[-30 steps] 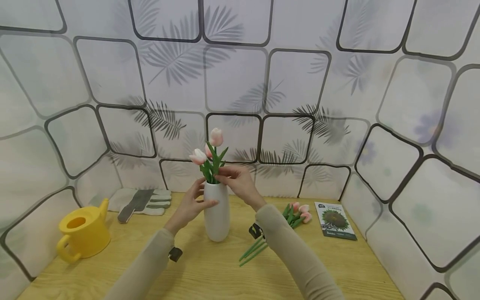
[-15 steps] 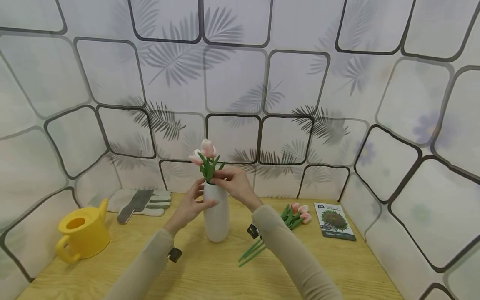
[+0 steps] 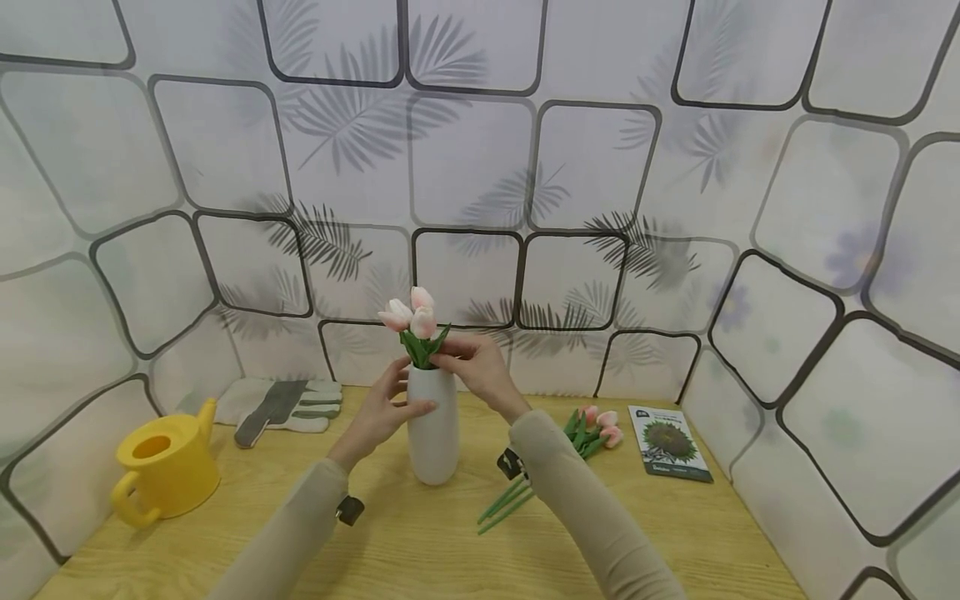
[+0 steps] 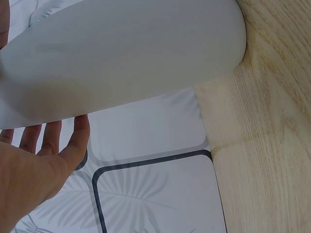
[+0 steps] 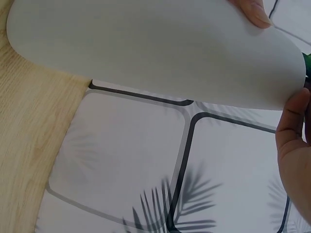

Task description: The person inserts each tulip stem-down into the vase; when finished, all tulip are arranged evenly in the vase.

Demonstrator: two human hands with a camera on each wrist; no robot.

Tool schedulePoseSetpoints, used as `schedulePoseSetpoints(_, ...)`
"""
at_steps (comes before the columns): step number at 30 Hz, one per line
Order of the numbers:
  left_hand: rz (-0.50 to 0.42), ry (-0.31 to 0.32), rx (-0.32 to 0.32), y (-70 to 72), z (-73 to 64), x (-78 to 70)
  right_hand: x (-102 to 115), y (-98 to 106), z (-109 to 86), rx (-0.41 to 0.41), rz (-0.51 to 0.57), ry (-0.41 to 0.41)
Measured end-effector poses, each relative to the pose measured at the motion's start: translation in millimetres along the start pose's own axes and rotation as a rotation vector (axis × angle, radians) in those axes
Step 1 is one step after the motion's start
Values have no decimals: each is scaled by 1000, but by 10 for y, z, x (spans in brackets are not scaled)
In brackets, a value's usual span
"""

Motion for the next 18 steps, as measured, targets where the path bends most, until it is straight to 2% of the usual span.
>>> schedulePoseSetpoints(4, 3, -2, -5, 0, -6, 3, 4, -1, 0, -11, 5, 1)
schedulePoseSetpoints(10, -6, 3, -1, 0, -14, 10, 74, -52, -7, -37, -105, 66)
schedulePoseSetpoints(18, -8, 1, 5, -4, -12, 2, 126, -123, -4, -147, -184, 98)
Point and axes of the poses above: each hand's wrist, its own z-axis towards the middle knuckle, its own y-axis out of the back of the hand, x = y × z, the point moved 3 cm from there along z, towards the middle knuckle, and after that the axes turned 4 degrees about -x, right-handed, at the moved point
